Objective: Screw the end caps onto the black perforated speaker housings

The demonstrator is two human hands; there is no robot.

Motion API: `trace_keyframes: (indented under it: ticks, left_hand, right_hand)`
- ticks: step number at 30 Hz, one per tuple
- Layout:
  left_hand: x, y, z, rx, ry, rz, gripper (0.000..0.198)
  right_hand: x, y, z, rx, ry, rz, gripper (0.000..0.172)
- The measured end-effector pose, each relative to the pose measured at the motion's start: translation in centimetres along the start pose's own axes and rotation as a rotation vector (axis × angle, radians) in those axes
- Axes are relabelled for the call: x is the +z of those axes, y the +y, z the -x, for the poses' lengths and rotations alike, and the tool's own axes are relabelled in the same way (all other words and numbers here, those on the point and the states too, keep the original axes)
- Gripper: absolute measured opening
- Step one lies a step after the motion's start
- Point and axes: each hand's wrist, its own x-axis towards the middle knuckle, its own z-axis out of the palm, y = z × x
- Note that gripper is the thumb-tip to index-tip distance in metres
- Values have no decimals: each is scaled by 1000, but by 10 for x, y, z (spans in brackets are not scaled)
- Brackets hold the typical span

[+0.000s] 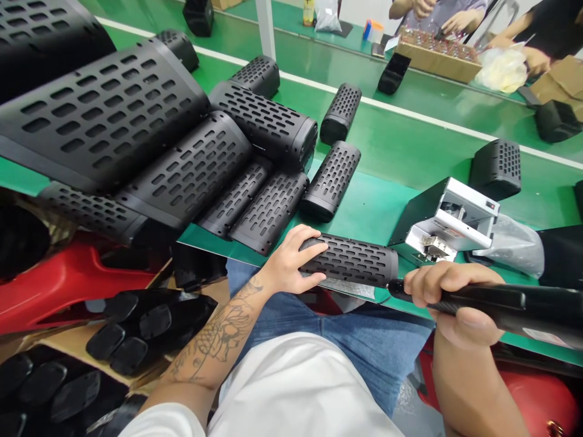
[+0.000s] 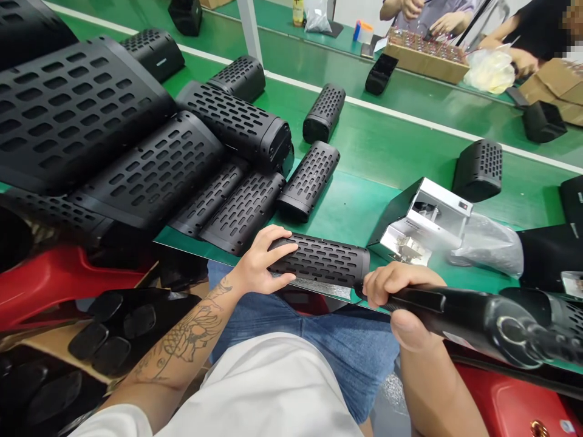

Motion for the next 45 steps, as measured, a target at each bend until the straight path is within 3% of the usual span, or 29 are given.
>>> trace_keyframes:
  ticks: [8, 12, 16, 26, 29, 32, 35, 38, 40, 45]
  left_hand:
    - [-2, -6, -2, 57, -13, -10, 67]
    - [-3, -7, -3, 84, -31, -31, 67]
    - [-3, -8, -3, 90, -38, -56, 66]
    - [-3, -13, -1, 69, -57, -16, 66]
    - [-4, -11, 0, 35, -64, -20, 62]
    - [0, -1, 4, 30, 2, -52, 66]
    - [6, 10, 14, 15, 72, -91, 71]
    - [11, 12, 27, -50, 74, -80, 81]
    - [11, 8, 35, -134, 33, -9, 96]
    - [12, -3, 46, -283, -88, 156, 130]
  right_hand:
    - [-6, 10, -6, -94, -243, -51, 17]
    - [-4, 11, -11, -106, -271, -80, 16]
    - [-4, 11, -10, -119, -303, -59, 27]
    - [4, 17, -6, -75, -286, -75, 15]
    - [3, 8, -5, -43, -173, -41, 16]
    - [-15, -9, -10, -79, 37, 27, 21]
    - [-44, -20, -30, -255, 348, 163, 23]
    - [-66, -13, -54, -355, 644, 337, 17]
    - [-73, -1, -62, -323, 697, 381, 12]
    - [-76, 16, -55, -216, 653, 407, 10]
